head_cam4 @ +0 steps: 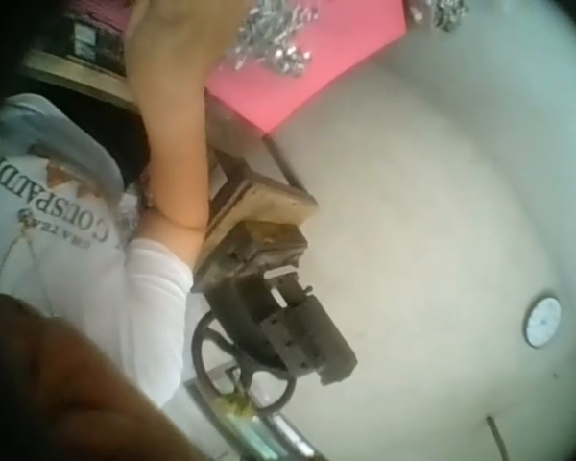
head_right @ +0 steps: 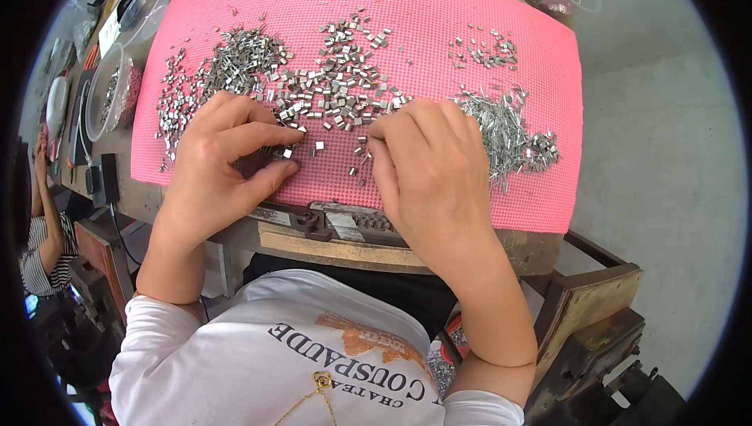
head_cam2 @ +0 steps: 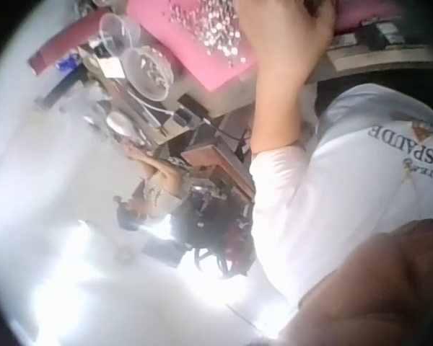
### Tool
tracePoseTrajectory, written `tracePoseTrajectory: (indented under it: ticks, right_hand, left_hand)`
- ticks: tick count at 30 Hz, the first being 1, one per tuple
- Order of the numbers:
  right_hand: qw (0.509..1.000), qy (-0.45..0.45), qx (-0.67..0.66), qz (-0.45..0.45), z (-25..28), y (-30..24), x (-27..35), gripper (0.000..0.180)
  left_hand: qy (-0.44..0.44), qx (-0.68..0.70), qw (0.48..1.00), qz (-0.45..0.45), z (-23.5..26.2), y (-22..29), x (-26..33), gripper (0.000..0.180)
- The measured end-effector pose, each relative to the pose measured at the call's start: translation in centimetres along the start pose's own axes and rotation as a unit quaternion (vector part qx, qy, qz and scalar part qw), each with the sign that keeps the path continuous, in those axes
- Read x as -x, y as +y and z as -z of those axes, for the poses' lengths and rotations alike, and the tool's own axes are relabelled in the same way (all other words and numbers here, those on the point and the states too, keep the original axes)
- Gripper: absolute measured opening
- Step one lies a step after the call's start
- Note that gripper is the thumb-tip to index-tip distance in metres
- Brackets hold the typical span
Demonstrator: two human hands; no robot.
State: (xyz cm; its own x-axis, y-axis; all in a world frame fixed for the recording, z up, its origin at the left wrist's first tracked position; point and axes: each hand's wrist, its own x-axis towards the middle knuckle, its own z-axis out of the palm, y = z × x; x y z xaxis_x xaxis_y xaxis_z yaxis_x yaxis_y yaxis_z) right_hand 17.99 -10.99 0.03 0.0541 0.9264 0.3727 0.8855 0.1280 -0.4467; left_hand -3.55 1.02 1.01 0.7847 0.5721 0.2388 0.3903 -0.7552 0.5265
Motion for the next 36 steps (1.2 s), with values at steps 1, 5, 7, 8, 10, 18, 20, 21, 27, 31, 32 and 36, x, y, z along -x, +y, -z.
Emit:
tracePoseTrajectory:
  ticks: [1, 5, 7, 8, 10, 18, 20, 21, 27, 31, 32, 36]
  right_hand:
    - [1.0, 0.004, -0.008, -0.007, 0.1, -0.1, 0.1, 0.016]
    - [1.0, 0.004, -0.022, -0.019, 0.5, -0.7, 0.6, 0.016]
    - [0.999, 0.008, -0.034, -0.026, 0.5, -0.9, 0.9, 0.015]
    - [0.999, 0.007, -0.035, -0.026, 0.5, -1.0, 1.0, 0.015]
    - [0.999, 0.009, -0.031, -0.038, 0.7, -1.1, 1.3, 0.015]
    - [0.997, -0.001, -0.034, -0.069, 1.3, -1.1, 2.3, 0.016]
    - [0.996, 0.001, -0.035, -0.076, 1.4, -1.0, 2.6, 0.016]
    - [0.996, 0.003, -0.034, -0.077, 1.5, -1.0, 2.7, 0.016]
    - [0.996, 0.0, -0.03, -0.086, 1.8, -1.0, 3.4, 0.014]
    - [0.995, 0.007, -0.034, -0.093, 1.9, -0.8, 3.9, 0.014]
    - [0.995, 0.008, -0.034, -0.095, 1.9, -0.9, 4.0, 0.014]
    - [0.994, 0.001, -0.035, -0.103, 2.1, -1.0, 4.4, 0.013]
  left_hand:
    - [-0.01, -0.002, 1.0, -0.003, 0.1, -0.1, 0.0, 0.031]
    - [-0.005, 0.015, 1.0, 0.011, -0.4, 0.4, 0.0, 0.032]
    - [0.005, 0.001, 1.0, 0.002, -0.9, 0.6, -0.2, 0.029]
    - [0.005, 0.0, 1.0, 0.003, -1.0, 0.8, -0.2, 0.029]
    - [0.023, -0.019, 1.0, -0.006, -1.4, 1.0, -0.3, 0.025]
    - [0.007, -0.026, 0.999, -0.016, -1.0, 0.4, -0.4, 0.015]
    - [0.01, -0.035, 0.999, -0.035, -0.5, 0.0, -1.1, 0.019]
    - [0.002, -0.046, 0.996, -0.072, -0.3, -0.3, -1.7, 0.018]
    - [-0.069, -0.047, 0.97, -0.228, 0.0, -2.3, -4.7, 0.015]
    - [-0.103, -0.05, 0.945, -0.306, 0.2, -2.5, -6.1, 0.013]
    - [-0.108, -0.054, 0.938, -0.324, 0.3, -2.5, -6.4, 0.011]
    - [-0.161, -0.054, 0.922, -0.348, 0.7, -2.6, -7.7, 0.012]
